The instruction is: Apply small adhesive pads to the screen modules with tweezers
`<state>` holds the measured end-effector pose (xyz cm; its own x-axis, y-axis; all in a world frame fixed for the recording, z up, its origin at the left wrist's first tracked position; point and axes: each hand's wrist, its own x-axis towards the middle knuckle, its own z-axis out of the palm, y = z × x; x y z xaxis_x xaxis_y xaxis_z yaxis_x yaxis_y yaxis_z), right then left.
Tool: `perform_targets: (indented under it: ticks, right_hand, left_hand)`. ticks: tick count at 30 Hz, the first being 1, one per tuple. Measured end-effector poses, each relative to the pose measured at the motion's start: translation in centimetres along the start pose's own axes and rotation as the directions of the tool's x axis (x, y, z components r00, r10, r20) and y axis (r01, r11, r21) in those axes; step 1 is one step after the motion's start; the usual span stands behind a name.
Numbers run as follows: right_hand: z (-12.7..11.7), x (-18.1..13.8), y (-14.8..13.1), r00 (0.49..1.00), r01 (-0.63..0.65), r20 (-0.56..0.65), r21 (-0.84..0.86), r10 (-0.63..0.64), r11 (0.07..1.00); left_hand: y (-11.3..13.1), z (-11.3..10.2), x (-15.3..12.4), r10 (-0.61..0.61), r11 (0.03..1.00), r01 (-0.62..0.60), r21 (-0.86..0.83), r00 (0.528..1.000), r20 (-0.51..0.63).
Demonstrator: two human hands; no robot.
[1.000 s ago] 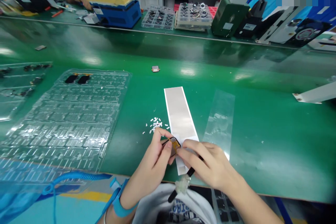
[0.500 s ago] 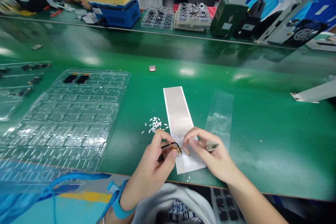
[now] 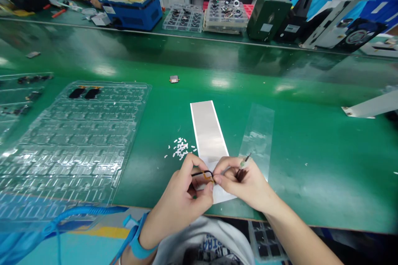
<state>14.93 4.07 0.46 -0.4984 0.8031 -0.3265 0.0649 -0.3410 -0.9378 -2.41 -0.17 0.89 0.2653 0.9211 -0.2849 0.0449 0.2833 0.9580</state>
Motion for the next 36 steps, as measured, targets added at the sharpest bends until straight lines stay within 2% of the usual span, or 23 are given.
perform_targets:
  ticks: [17, 22, 26, 29, 31, 34, 36]
  right_hand:
    - [-0.5, 0.3, 0.6, 0.995, -0.092, 0.03, 0.056, 0.091, 0.994]
    - [-0.4, 0.1, 0.9, 0.996, -0.088, 0.027, 0.059, 0.086, 0.994]
    - [-0.4, 0.3, 1.0, 0.996, -0.085, 0.033, 0.042, 0.084, 0.995]
    - [-0.6, 0.2, 0.7, 1.0, -0.003, -0.014, -0.001, 0.003, 1.0]
    - [-0.9, -0.6, 0.3, 0.988, 0.117, -0.093, -0.068, -0.123, 0.991]
    - [-1.0, -2.8, 0.3, 0.922, 0.264, -0.22, -0.244, -0.319, 0.933]
    - [-0.6, -4.5, 0.8, 0.893, 0.29, -0.249, -0.32, -0.376, 0.902]
  left_hand:
    - [-0.2, -0.8, -0.2, -0.134, 0.988, 0.146, -0.059, 0.975, 0.176]
    - [-0.3, -0.9, -0.1, -0.124, 0.99, 0.136, -0.046, 0.97, 0.208]
    - [-0.3, -0.8, 0.3, -0.103, 0.993, 0.112, -0.035, 0.976, 0.193]
    - [-0.4, -0.8, 0.2, -0.084, 0.996, 0.084, 0.005, 0.987, 0.133]
    - [-0.4, -0.9, -0.6, -0.066, 0.995, 0.06, 0.076, 0.994, 0.085]
    - [-0.2, -1.3, -2.4, -0.004, 0.957, -0.012, 0.29, 0.998, 0.055]
    - [-0.1, -1.5, -3.5, 0.05, 0.884, -0.08, 0.46, 0.996, 0.076]
